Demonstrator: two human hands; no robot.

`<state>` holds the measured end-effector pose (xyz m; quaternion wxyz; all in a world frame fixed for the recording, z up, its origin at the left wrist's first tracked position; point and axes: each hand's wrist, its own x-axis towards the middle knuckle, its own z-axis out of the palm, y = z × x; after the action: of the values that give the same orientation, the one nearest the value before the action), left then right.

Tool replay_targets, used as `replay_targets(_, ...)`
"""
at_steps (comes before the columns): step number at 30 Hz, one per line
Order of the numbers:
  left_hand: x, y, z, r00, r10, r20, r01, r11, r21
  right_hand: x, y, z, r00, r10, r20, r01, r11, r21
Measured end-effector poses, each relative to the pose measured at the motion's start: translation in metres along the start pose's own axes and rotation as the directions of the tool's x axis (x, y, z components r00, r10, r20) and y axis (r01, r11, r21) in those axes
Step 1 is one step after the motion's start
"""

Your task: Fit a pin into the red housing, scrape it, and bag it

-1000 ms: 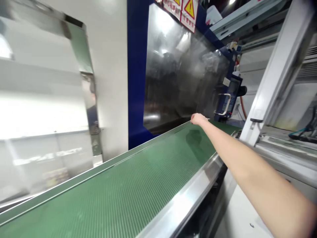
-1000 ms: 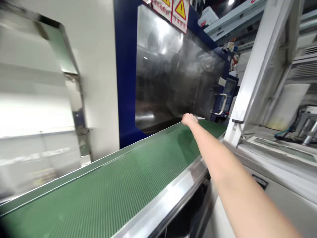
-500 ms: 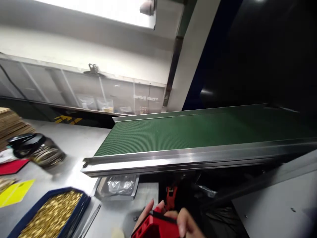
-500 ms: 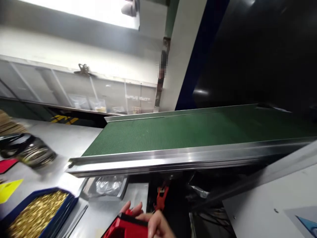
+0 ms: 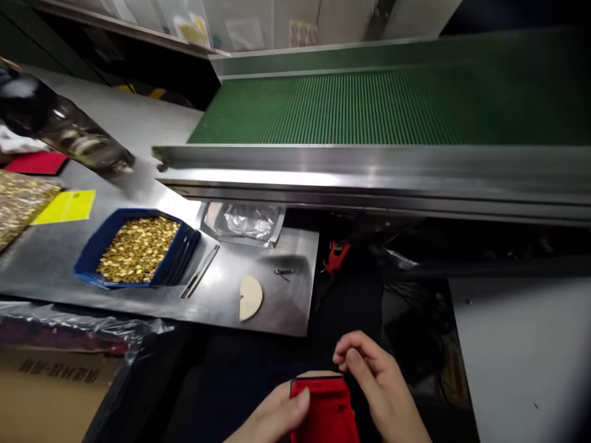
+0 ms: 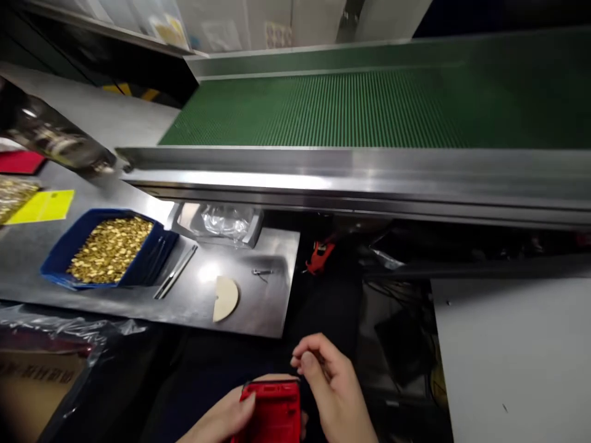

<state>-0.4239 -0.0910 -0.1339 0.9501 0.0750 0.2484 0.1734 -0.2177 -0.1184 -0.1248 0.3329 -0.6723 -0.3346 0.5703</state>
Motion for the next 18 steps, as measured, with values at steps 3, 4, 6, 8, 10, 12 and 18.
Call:
replay_targets(3,-0.001,0.011,0.014,0.995,-0.093,0.031,0.090,0.990,0.106,0.001,-0.014,0.013,0.997,0.006,0.076,-0.013,0.995,0.100)
replay_targets(4,-0.002,0.015,0.017,0.992,-0.127,0.019,0.123,0.982,0.141,0.002,-0.016,0.017,0.997,0.006,0.082,-0.017,0.991,0.131)
replay_targets(6,-0.002,0.020,0.018,0.983,-0.183,-0.022,0.184,0.963,0.198,0.002,-0.015,0.022,0.997,-0.006,0.081,-0.009,0.984,0.180)
replay_targets(8,-0.002,0.021,0.015,0.979,-0.200,-0.048,0.205,0.953,0.223,0.002,-0.012,0.024,0.995,-0.031,0.092,0.010,0.975,0.222)
replay_targets(10,-0.001,0.019,0.012,0.980,-0.189,-0.057,0.197,0.957,0.214,0.002,-0.009,0.025,0.992,-0.062,0.105,0.031,0.961,0.275)
replay_targets(12,0.000,0.015,0.010,0.978,-0.196,-0.069,0.206,0.961,0.183,0.003,-0.006,0.025,0.991,-0.093,0.099,0.057,0.946,0.318)
replay_targets(18,0.000,0.003,0.003,0.983,-0.175,-0.059,0.182,0.972,0.147,0.001,0.002,0.026,0.991,-0.119,0.057,0.094,0.941,0.324)
